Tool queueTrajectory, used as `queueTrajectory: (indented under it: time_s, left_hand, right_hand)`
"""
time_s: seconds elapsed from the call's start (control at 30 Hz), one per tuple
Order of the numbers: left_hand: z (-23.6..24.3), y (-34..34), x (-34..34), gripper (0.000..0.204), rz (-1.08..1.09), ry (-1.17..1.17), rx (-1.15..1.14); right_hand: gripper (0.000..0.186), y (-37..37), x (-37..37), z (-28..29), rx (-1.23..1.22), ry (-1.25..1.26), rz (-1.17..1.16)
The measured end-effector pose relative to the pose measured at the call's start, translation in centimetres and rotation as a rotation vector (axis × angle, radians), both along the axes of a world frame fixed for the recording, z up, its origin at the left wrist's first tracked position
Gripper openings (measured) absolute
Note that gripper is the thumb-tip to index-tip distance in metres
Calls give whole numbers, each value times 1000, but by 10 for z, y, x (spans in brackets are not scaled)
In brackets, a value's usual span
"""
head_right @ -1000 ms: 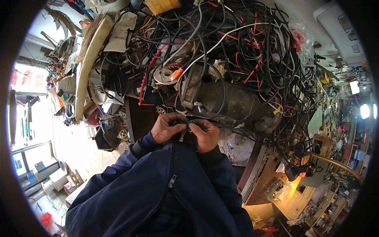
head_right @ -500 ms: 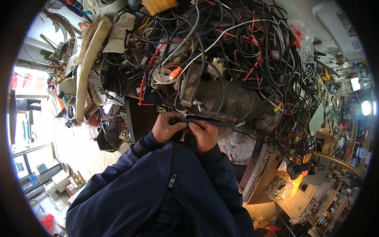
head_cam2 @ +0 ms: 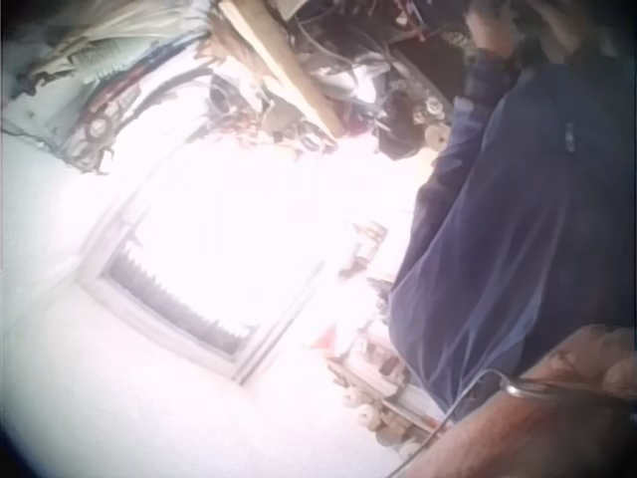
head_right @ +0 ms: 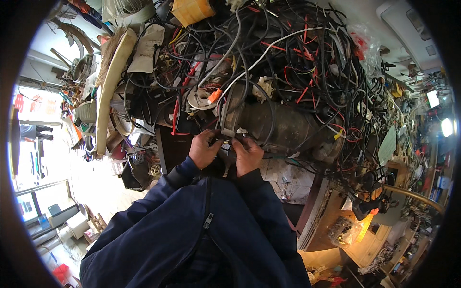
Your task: The person uses a red handheld tool to work on small electronic components on a cluttered workbench, then moves to a pile of wires and connectors to connect or test parts. They repeatedly handle wires and a cylindrical device, making adjustments with both hands.
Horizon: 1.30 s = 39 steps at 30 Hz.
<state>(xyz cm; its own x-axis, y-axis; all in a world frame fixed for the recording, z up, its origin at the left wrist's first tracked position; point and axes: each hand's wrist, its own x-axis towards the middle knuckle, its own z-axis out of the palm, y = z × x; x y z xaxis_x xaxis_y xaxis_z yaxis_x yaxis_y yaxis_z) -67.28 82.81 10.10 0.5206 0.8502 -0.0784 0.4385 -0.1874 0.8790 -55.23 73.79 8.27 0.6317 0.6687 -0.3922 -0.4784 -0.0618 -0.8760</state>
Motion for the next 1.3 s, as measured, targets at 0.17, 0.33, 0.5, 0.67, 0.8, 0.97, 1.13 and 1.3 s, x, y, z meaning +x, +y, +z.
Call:
queueTrajectory:
  time_s: [0.17,0.33,0.5,0.67,0.8,0.97,1.13,1.3]
  left_hand:
    - [3,3,4,25,-28,31,57]
    - [-1,12,2,22,-61,-9,47]
    - [-13,16,3,24,-39,-65,-63]
    - [-17,20,4,23,-38,-62,-124]
    - [-31,24,2,22,-65,-102,-200]
    - [-37,28,2,19,-75,-81,-160]
    - [-20,28,5,19,-86,-34,-126]
    - [-24,28,4,19,-76,-56,-87]
  right_hand:
    - [8,14,-5,3,-18,-54,-16]
    - [8,15,-4,-10,36,-72,13]
    - [12,17,-6,-2,1,-90,-10]
    - [12,17,-6,-4,-13,-140,-5]
    - [7,18,-8,-4,-14,-170,-29]
    - [6,20,-4,-14,-37,-190,-8]
    - [5,15,-8,-14,-11,-255,-38]
    - [16,13,-2,-10,-97,-288,43]
